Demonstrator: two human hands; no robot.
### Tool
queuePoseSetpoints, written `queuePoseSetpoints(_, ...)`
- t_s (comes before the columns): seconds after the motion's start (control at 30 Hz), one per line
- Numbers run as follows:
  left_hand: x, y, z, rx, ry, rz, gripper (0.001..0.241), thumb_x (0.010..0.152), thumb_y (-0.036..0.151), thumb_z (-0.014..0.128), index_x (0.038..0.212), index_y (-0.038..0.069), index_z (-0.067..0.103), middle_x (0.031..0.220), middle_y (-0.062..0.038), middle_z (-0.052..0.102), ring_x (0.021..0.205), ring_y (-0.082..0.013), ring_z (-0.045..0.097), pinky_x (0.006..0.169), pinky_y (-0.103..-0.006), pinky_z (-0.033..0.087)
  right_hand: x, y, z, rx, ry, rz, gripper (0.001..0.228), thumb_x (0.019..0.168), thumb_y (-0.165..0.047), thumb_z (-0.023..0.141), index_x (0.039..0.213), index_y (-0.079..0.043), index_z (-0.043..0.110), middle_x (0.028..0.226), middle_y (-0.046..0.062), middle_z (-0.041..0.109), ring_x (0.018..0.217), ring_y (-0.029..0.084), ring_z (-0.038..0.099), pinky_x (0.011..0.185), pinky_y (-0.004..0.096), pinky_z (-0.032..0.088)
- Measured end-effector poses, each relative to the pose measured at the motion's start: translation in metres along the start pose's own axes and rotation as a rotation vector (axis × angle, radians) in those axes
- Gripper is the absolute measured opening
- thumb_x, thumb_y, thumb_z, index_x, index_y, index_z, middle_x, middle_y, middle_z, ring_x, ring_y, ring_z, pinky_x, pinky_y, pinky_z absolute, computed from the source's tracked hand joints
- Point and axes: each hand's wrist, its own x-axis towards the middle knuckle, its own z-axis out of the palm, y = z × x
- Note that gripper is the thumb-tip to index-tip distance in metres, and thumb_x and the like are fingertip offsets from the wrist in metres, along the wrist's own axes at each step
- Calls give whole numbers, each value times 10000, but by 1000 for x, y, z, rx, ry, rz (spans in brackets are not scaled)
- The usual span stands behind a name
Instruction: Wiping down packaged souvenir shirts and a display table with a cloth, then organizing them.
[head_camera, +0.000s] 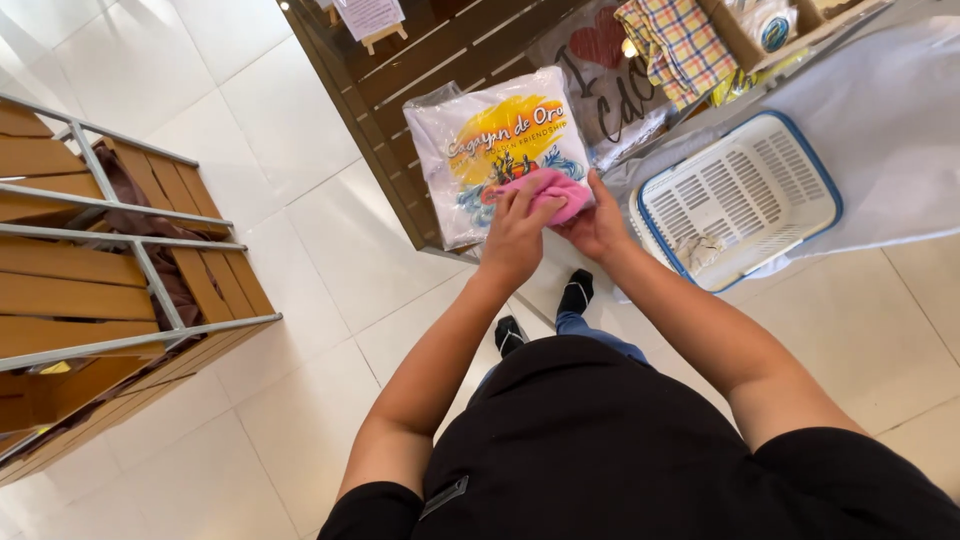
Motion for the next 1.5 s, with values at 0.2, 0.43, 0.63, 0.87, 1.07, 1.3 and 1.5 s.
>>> queuePoseSetpoints(0.2,-25,-42,-96,-494,-221,-171,286,805,-94,583,962,59,768,1044,-174,767,1012,-428,707,939,-488,526,33,30,-42,-29,84,-87,404,909,-233,792,1168,-32,556,1103,146,663,985,422,736,883,621,605)
queuePoseSetpoints(0.43,-62,-113,-82,-276,92,-548,538,847,-54,483,1352,83,608,1333,-206,601,1275,-419,541,1114,-514,342,-25,53,-36,-8,103,-91,383,865,-132,798,1099,30,541,1051,245,712,914,463,753,854,629,605)
queuePoseSetpoints(0.63,-95,-108,-68,-497,125,-563,529,781,-64,497,1181,164,757,1123,-141,699,1136,-335,634,1053,-412,437,-33,33,-37,-169,81,-22,583,880,-340,805,1261,-43,479,1120,272,699,974,495,727,870,698,575)
queuePoseSetpoints(0.87,-125,-86,-15,-265,306,-587,695,730,-43,534,1405,106,604,1371,-208,567,1329,-389,510,1174,-466,348,-46,16,0,-695,116,-250,871,825,-363,882,1508,-62,434,1457,276,450,1434,441,334,1123,661,218)
queuePoseSetpoints(1.07,-93,-9,11,-696,716,-941,679,804,-128,530,1406,182,590,1413,-172,545,1292,-321,560,1062,-420,481,23,11,-87,-867,-69,-306,612,810,-184,823,1384,-112,622,1250,160,674,1178,307,641,965,482,523)
queuePoseSetpoints(1.3,-124,25,117,-1096,787,-1238,635,776,-111,532,1332,192,588,1215,-70,669,1015,-218,683,780,-302,602,-78,-83,-183,-506,-211,-101,572,879,-38,763,1409,-148,578,1209,79,707,1047,221,720,861,392,619)
queuePoseSetpoints(1.5,-135,75,248,-1296,401,-1530,383,894,-5,588,1218,195,634,913,-30,692,750,-171,694,585,-271,582,-135,-156,-256,-250,-144,-32,610,847,-21,779,1415,-61,559,1163,179,727,897,333,762,697,446,645)
